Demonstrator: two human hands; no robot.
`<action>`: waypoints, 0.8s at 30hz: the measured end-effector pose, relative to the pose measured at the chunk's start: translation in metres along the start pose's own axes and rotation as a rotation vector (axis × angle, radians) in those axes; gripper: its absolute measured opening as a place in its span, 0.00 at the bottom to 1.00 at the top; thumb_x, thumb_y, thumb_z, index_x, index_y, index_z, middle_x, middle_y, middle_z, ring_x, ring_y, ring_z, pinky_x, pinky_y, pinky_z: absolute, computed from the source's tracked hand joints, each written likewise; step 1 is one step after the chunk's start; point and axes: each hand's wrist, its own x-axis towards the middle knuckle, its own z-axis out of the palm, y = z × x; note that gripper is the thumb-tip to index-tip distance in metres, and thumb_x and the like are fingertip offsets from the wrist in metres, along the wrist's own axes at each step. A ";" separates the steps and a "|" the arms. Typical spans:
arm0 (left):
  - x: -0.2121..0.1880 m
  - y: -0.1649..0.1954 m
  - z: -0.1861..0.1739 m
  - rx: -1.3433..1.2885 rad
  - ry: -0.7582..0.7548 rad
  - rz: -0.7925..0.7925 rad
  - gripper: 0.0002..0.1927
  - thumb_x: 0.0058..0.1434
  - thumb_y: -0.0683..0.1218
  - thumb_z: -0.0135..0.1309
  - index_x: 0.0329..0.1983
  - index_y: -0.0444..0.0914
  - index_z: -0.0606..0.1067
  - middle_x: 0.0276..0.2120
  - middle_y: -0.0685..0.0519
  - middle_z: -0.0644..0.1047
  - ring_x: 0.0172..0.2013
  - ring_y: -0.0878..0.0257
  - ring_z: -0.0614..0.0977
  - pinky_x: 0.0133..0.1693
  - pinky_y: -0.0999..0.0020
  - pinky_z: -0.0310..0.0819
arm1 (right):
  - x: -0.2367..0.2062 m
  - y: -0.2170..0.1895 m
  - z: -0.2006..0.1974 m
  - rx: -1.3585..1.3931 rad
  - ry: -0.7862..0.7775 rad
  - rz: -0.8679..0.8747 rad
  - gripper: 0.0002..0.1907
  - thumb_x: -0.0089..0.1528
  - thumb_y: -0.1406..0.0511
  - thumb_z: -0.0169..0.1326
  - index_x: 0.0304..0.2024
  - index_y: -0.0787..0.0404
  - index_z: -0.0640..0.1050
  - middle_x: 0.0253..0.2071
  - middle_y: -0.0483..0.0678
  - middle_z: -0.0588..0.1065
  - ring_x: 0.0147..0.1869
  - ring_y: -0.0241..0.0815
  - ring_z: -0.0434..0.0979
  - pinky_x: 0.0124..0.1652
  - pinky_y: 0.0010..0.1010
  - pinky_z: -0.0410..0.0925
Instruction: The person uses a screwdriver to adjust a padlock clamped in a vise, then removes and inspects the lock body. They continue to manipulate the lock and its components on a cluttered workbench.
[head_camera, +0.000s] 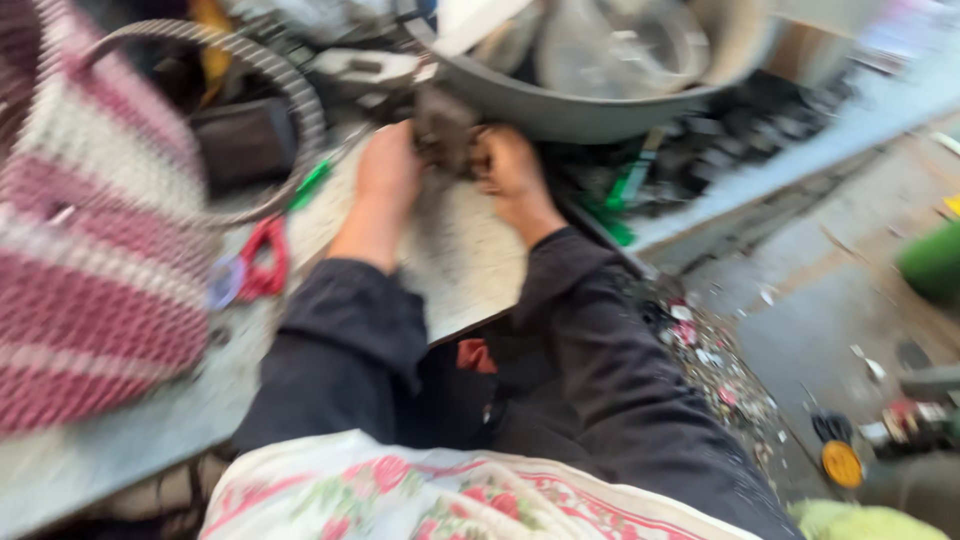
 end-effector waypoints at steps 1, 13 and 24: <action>0.000 -0.001 0.000 0.021 0.043 -0.017 0.14 0.52 0.42 0.63 0.43 0.40 0.78 0.42 0.42 0.80 0.46 0.41 0.80 0.46 0.47 0.73 | 0.000 0.002 0.000 -0.143 0.076 -0.038 0.12 0.69 0.56 0.52 0.44 0.57 0.78 0.26 0.37 0.67 0.25 0.31 0.62 0.23 0.25 0.56; -0.001 0.012 -0.002 0.047 0.048 0.030 0.12 0.57 0.46 0.62 0.44 0.41 0.78 0.40 0.43 0.81 0.43 0.43 0.82 0.44 0.47 0.76 | -0.021 -0.015 0.020 -1.316 0.388 -0.607 0.28 0.62 0.43 0.56 0.39 0.62 0.80 0.34 0.63 0.80 0.39 0.65 0.80 0.38 0.54 0.72; -0.006 0.027 -0.013 0.080 -0.004 0.063 0.16 0.52 0.51 0.70 0.34 0.39 0.77 0.37 0.46 0.80 0.43 0.45 0.81 0.42 0.50 0.75 | -0.033 -0.047 0.042 -1.271 0.374 -0.471 0.35 0.52 0.38 0.60 0.38 0.62 0.83 0.34 0.57 0.82 0.40 0.58 0.83 0.39 0.46 0.74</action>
